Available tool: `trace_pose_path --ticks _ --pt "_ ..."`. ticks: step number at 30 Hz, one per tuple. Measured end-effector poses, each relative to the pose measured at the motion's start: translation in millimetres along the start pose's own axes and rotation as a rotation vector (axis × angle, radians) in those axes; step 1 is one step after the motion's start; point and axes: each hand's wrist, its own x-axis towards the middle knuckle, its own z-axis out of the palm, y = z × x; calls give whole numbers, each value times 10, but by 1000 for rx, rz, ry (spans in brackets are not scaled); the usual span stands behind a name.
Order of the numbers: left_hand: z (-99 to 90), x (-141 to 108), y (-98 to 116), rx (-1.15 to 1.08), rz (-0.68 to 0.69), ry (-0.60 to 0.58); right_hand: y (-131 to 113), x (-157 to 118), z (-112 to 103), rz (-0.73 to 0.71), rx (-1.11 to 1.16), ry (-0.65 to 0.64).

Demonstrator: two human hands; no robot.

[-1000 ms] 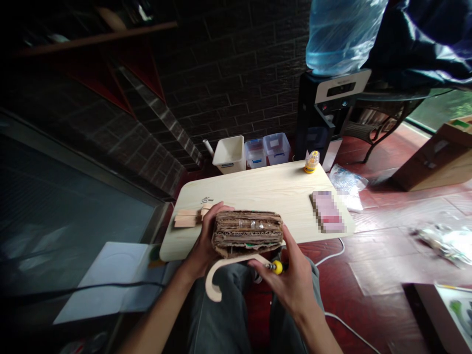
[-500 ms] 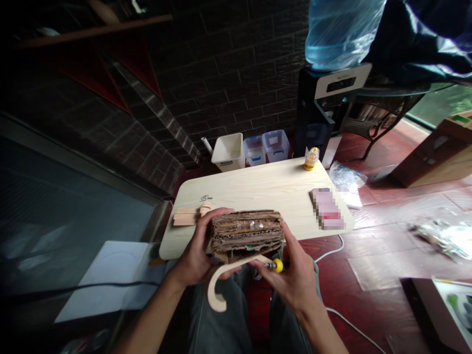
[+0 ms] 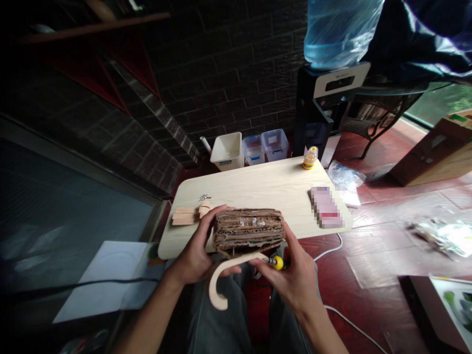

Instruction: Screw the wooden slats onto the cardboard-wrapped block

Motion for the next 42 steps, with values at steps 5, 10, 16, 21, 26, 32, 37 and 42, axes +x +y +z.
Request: trace_pose_path --ticks 5,10,16,21,26,32,37,42 --pt "57 148 -156 -102 -166 -37 -67 114 65 135 70 -77" --pt "192 455 -557 -163 -192 22 -20 315 105 213 158 -215" --pt "326 859 -1037 -133 -374 44 231 664 198 276 235 -250" --pt "391 1088 -1452 -193 -423 42 336 1037 325 276 48 -234" --pt "430 1184 -1749 -187 -468 81 312 1382 461 271 -88 -225" --pt "502 1108 -2065 -328 -410 102 374 1901 568 259 -386 -301" --pt "436 1083 -2316 -414 -376 210 422 2134 706 213 -418 -284" --pt "280 1085 -2357 -341 -338 220 351 2219 882 240 -245 -131"
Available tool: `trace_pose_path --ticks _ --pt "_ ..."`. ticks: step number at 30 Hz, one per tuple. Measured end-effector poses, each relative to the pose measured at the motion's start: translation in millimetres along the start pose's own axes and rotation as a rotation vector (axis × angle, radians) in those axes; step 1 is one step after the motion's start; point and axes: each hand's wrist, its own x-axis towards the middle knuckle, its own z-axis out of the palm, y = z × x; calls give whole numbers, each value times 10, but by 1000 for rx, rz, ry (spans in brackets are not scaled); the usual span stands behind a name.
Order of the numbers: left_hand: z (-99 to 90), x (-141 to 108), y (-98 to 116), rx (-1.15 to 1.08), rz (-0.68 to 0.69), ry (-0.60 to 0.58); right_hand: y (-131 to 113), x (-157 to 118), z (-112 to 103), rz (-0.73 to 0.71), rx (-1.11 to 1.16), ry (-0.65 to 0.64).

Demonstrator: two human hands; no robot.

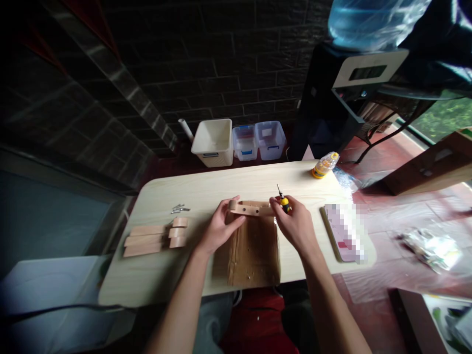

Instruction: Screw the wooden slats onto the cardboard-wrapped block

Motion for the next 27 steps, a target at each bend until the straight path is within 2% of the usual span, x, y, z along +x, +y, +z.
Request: trace_pose_path --ticks 2,5,6,10,14,21,27 --pt "-33 11 37 -1 -33 -24 -75 78 24 -47 -76 74" --pt "-56 50 74 -17 -26 -108 -213 204 -5 -133 -197 263" --pt "-63 65 79 -12 -17 -116 -265 229 -28 -154 -204 277" --pt "-119 84 63 40 1 -104 -452 199 -132 -232 -119 115" --pt "-192 32 17 95 47 -128 -534 82 -199 -348 4 -55" --pt "-175 -23 -92 117 62 -90 -538 94 -145 -322 94 -79" --pt "-192 -11 -169 165 55 -88 -510 138 24 -339 -9 -258"
